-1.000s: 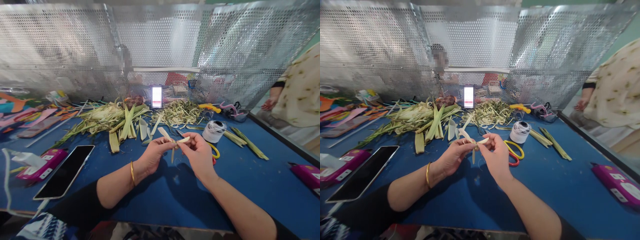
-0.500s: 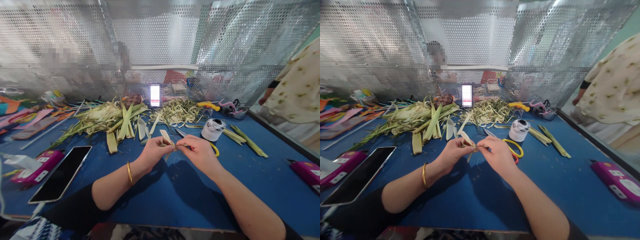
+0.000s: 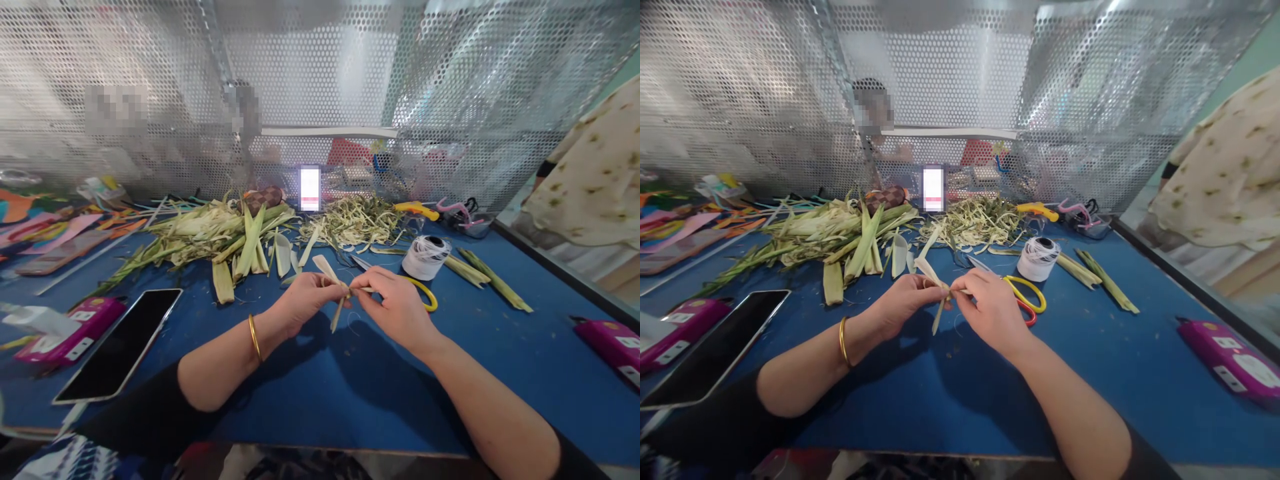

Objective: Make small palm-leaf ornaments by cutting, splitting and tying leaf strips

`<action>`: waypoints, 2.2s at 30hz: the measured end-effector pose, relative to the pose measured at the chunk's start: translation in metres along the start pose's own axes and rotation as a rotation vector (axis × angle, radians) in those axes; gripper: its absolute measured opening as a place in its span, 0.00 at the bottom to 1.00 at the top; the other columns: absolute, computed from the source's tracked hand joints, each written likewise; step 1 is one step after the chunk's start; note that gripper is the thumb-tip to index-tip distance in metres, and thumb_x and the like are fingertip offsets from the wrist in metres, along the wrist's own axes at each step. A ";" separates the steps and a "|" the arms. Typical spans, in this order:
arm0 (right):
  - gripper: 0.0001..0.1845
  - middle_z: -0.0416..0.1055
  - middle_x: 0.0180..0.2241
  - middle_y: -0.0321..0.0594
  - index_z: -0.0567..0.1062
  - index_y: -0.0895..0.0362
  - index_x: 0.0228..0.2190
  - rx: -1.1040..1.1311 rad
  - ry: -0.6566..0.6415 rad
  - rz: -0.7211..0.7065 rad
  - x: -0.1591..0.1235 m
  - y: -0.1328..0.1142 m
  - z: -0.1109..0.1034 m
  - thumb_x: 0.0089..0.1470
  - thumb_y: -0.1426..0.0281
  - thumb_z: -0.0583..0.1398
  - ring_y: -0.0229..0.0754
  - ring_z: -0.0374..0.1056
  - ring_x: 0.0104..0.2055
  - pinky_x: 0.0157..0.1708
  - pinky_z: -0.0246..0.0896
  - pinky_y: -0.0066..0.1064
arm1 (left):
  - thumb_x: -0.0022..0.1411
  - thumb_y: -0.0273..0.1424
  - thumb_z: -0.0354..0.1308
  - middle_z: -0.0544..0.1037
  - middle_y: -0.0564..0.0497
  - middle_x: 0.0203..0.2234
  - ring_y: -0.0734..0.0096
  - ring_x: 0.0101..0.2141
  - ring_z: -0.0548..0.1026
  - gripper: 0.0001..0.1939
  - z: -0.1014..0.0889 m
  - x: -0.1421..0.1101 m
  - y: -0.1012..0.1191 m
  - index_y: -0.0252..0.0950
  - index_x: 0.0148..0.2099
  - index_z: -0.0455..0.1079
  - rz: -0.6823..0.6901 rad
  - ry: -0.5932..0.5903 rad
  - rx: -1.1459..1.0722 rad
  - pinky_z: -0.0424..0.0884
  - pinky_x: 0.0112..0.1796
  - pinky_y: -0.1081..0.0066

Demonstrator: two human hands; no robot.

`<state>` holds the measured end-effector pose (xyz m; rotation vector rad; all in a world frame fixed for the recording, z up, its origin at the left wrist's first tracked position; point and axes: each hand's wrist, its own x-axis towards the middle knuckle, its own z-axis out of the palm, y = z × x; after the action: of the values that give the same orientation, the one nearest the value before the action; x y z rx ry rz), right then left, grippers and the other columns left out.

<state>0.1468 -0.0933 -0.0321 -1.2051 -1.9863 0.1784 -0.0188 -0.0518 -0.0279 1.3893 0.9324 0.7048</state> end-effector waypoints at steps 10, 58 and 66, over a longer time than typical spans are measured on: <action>0.12 0.74 0.38 0.46 0.77 0.58 0.37 -0.656 0.047 0.125 0.008 0.063 -0.039 0.56 0.74 0.54 0.46 0.68 0.38 0.37 0.58 0.35 | 0.48 0.29 0.61 0.76 0.50 0.19 0.72 0.27 0.74 0.06 -0.005 0.007 -0.003 0.34 0.21 0.71 -0.134 0.154 -0.203 0.67 0.40 0.71; 0.15 0.70 0.40 0.52 0.71 0.61 0.42 -0.785 -0.224 0.312 -0.024 0.040 -0.022 0.52 0.70 0.55 0.48 0.68 0.38 0.35 0.59 0.34 | 0.56 0.24 0.55 0.76 0.49 0.20 0.78 0.20 0.73 0.05 -0.038 0.030 -0.011 0.28 0.29 0.70 -0.464 -0.125 -0.528 0.70 0.26 0.78; 0.40 0.71 0.29 0.39 0.56 0.61 0.59 -0.525 -0.495 0.606 -0.027 0.051 -0.047 0.42 0.76 0.57 0.41 0.66 0.27 0.24 0.49 0.28 | 0.56 0.24 0.54 0.76 0.51 0.19 0.79 0.17 0.72 0.05 -0.041 0.030 -0.007 0.28 0.29 0.70 -0.480 -0.130 -0.540 0.67 0.20 0.81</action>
<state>0.2207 -0.1001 -0.0396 -2.2743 -2.0759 0.2883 -0.0404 -0.0068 -0.0368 0.6888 0.8470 0.4442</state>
